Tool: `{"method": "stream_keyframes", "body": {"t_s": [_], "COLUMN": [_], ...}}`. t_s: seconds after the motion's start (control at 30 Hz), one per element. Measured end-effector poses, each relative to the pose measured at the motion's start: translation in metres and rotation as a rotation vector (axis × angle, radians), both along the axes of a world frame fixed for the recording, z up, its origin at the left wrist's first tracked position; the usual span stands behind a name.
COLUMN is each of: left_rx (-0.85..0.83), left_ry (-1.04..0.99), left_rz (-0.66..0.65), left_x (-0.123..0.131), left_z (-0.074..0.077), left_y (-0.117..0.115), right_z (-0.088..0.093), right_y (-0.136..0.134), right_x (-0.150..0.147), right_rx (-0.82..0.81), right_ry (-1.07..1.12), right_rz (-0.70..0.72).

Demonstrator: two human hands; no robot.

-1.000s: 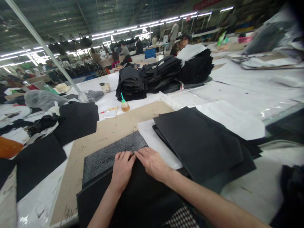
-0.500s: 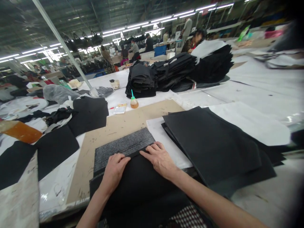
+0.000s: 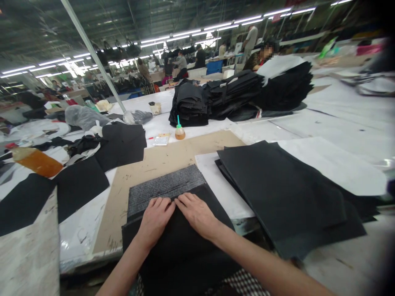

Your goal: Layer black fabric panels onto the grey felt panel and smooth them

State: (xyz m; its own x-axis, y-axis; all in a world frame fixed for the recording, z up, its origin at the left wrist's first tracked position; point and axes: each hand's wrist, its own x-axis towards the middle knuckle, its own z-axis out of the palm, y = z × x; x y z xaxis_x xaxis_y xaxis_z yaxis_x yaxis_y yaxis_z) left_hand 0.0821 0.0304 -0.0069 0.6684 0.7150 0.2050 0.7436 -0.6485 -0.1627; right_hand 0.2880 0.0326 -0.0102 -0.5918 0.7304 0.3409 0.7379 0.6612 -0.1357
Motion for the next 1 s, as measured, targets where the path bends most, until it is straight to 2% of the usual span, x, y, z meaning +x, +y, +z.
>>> {"method": "stream_keyframes", "body": {"t_s": [0.13,0.33,0.57,0.73,0.87,1.0], "left_rx": [-0.065,-0.158,-0.061,-0.020,-0.072,-0.130], "left_ry": [-0.162,-0.302,-0.114,-0.046,-0.136,-0.313], "left_rz": [0.023,0.065,0.054,0.042,0.107,0.147], "left_x": [-0.026,-0.068,-0.070,-0.066,-0.078,-0.106], "left_z": [-0.008,-0.010,0.000,0.005,0.001,-0.004], "left_y": [-0.001,-0.015,-0.023,-0.026,-0.029,-0.038], "right_z": [-0.006,0.001,0.008,0.007,-0.002,-0.005], "right_y": [-0.001,0.000,0.004,-0.005,-0.014,-0.014], "right_x": [-0.006,-0.003,-0.010,-0.043,-0.071,-0.075], "right_rx": [-0.043,-0.050,-0.002,0.034,0.032,0.019], "right_ry": [0.011,-0.039,-0.098,-0.046,-0.041,-0.036], "right_rz": [0.011,0.044,0.051,0.107,0.118,0.134]}}
